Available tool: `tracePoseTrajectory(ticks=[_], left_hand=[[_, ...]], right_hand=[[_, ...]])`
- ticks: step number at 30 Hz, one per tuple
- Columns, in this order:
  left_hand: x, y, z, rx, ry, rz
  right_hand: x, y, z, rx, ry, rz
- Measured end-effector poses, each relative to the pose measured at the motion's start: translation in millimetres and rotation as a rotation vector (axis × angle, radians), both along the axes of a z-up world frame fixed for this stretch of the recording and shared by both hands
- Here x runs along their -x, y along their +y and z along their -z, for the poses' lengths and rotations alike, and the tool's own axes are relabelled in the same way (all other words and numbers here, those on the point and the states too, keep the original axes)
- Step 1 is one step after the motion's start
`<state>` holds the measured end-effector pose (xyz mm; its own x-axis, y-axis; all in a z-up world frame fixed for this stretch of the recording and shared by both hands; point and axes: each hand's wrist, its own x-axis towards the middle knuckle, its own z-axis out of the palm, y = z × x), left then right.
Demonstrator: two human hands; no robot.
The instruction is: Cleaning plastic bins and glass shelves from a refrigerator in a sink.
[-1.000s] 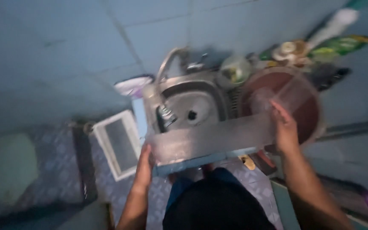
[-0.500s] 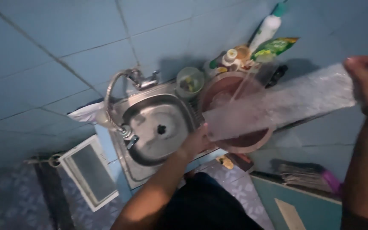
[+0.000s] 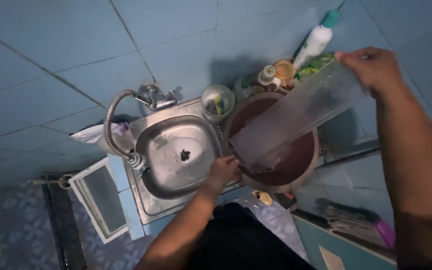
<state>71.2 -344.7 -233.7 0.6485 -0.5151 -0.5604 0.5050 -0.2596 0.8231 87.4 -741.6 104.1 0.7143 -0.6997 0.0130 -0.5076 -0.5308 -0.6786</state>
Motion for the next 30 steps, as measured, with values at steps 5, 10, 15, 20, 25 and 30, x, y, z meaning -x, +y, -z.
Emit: tracePoseTrajectory(ticks=[5, 10, 15, 20, 25, 30], left_hand=[[-7, 6, -46, -0.047, -0.151, -0.035], [-5, 6, -40, -0.059, -0.287, -0.083], [-3, 10, -81, -0.016, -0.126, -0.099], [2, 9, -72, -0.055, -0.333, -0.165], [10, -2, -52, -0.039, -0.396, -0.218], [11, 8, -74, 0.068, -0.75, 0.096]], right_hand=[[-36, -18, 26, -0.049, 0.115, 0.039], [-46, -42, 64, -0.078, 0.24, 0.152], [-35, -66, 104, 0.168, 0.273, -0.057], [-25, -38, 100, 0.177, 0.355, 0.0], [-2, -42, 119, 0.144, 0.179, -0.068], [9, -107, 208, 0.643, 0.193, -0.373]])
